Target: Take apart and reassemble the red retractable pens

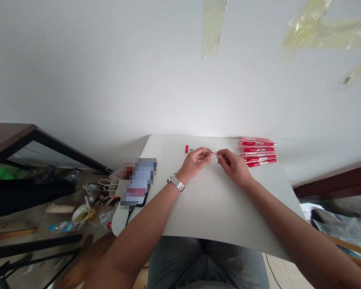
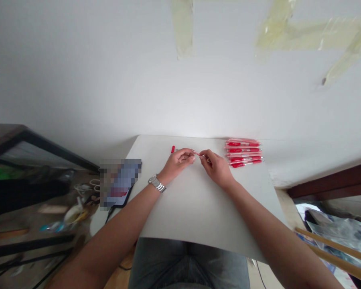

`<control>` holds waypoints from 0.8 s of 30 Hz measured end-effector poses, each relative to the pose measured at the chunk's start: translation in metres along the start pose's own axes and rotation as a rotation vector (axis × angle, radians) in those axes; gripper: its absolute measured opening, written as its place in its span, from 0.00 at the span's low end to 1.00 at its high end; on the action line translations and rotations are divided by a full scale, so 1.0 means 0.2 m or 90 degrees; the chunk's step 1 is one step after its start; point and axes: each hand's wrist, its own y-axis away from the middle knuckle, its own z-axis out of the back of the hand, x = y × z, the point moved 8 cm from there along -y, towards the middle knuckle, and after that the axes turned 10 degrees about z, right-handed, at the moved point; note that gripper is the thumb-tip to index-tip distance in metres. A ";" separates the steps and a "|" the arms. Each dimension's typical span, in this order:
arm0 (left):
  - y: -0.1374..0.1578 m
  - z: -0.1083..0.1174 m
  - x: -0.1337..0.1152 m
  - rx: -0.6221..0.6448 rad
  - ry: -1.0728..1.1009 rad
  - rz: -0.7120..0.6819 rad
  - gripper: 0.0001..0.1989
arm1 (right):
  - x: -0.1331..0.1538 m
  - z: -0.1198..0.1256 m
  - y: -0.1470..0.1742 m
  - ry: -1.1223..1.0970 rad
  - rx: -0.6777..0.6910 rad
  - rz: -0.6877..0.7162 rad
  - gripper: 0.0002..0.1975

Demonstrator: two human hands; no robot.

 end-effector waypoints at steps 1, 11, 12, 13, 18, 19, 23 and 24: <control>0.00 0.00 0.00 -0.001 0.002 0.000 0.15 | 0.00 0.00 0.00 0.002 0.003 -0.002 0.14; 0.00 0.01 0.00 0.001 0.019 0.011 0.16 | 0.03 -0.03 0.00 -0.012 0.023 0.004 0.14; 0.00 0.01 0.00 0.000 0.028 0.012 0.17 | 0.03 -0.03 0.01 -0.012 0.025 0.002 0.14; 0.00 0.01 0.00 -0.002 0.038 0.012 0.17 | 0.03 -0.03 0.01 -0.011 0.027 -0.002 0.14; 0.00 0.03 0.00 -0.021 0.058 0.016 0.18 | 0.03 -0.03 0.00 -0.005 0.036 0.003 0.16; 0.00 0.04 0.01 -0.022 0.058 0.016 0.18 | 0.04 -0.03 0.00 -0.003 0.037 0.009 0.16; 0.00 0.04 0.01 -0.022 0.066 0.017 0.18 | 0.06 -0.03 -0.01 -0.007 0.040 0.025 0.17; 0.00 0.04 0.01 -0.024 0.071 0.019 0.18 | 0.06 -0.03 -0.01 -0.012 0.039 0.026 0.17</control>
